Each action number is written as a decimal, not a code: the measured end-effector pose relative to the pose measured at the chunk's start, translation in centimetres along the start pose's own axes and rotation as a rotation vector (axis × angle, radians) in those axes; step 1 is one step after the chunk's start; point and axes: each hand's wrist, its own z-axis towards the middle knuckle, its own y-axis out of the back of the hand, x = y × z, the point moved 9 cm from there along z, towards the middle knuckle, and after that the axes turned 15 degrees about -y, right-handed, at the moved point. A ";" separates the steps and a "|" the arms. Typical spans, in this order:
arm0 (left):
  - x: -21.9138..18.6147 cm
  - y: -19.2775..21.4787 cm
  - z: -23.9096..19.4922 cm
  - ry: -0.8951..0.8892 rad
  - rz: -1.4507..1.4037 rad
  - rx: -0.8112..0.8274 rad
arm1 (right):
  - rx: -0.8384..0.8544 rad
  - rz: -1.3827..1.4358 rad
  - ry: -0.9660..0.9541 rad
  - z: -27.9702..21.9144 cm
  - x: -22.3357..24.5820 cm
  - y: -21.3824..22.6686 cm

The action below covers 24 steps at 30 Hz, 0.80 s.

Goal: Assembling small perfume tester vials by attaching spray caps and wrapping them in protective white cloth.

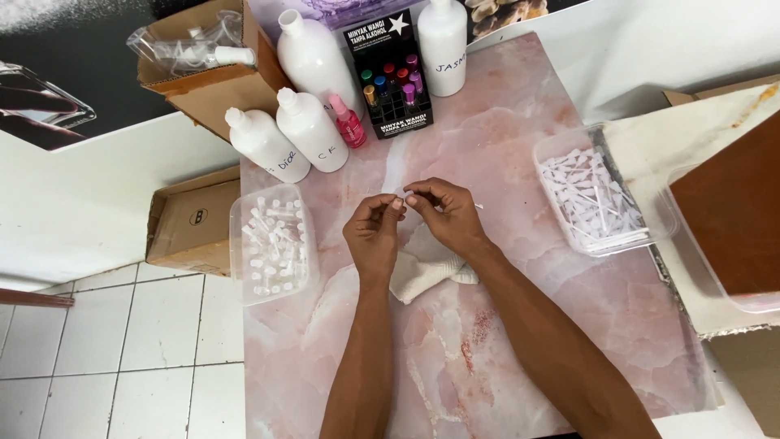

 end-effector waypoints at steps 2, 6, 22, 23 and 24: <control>-0.2 0.1 0.2 -0.010 0.013 0.011 | -0.006 -0.006 -0.003 -0.1 0.6 -0.2; -2.2 -0.2 1.2 -0.192 0.178 0.082 | -0.057 0.022 0.035 0.1 0.7 0.1; -0.9 0.0 1.0 -0.308 0.399 0.129 | -0.095 -0.033 0.032 -0.5 -0.8 -1.6; -0.6 0.1 1.1 -0.262 0.388 0.128 | -0.094 -0.018 0.019 -0.4 -0.9 -1.6; -0.2 0.1 1.1 -0.216 0.377 0.127 | -0.093 -0.004 0.005 -0.4 -1.1 -1.6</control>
